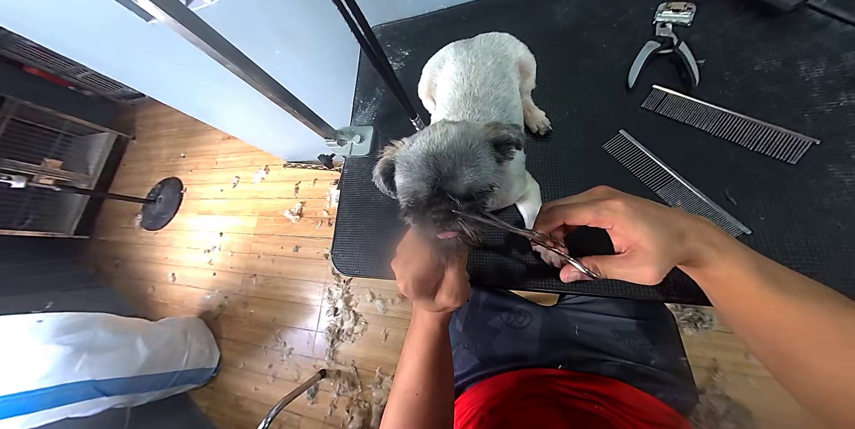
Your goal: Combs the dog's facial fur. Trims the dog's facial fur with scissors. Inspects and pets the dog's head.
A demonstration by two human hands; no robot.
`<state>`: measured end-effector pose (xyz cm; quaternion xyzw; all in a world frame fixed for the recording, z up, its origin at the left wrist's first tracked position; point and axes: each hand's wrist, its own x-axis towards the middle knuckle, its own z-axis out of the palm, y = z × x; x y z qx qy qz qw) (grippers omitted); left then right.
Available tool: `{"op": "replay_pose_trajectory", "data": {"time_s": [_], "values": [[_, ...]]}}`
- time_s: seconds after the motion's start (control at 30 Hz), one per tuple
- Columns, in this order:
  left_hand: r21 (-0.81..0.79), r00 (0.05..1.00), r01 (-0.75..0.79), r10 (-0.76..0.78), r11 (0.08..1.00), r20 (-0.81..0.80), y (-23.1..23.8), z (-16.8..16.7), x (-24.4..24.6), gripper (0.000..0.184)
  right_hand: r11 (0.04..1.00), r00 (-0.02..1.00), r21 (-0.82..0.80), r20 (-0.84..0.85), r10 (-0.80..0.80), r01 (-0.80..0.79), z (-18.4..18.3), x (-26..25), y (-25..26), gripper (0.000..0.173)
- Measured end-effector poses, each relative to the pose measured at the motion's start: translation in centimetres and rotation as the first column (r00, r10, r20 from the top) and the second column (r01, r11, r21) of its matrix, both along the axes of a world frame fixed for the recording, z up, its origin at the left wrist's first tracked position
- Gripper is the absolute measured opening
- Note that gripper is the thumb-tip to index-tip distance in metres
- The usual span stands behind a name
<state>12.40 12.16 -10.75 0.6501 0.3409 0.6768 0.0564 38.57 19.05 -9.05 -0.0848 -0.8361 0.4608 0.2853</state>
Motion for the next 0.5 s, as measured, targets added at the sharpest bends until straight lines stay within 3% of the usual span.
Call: {"op": "replay_pose_trajectory", "data": {"time_s": [0.37, 0.5], "values": [[0.0, 1.0, -0.016, 0.016, 1.0, -0.005, -0.05, -0.01, 0.12, 0.022, 0.998, 0.998, 0.038, 0.045, -0.051, 0.049, 0.62, 0.45, 0.43, 0.027], [0.005, 1.0, -0.012, 0.012, 1.0, 0.005, 0.03, -0.15, 0.17, 0.022, 0.999, 0.998, -0.033, 0.058, 0.024, -0.022, 1.01, 0.64, 0.11, 0.046]]}}
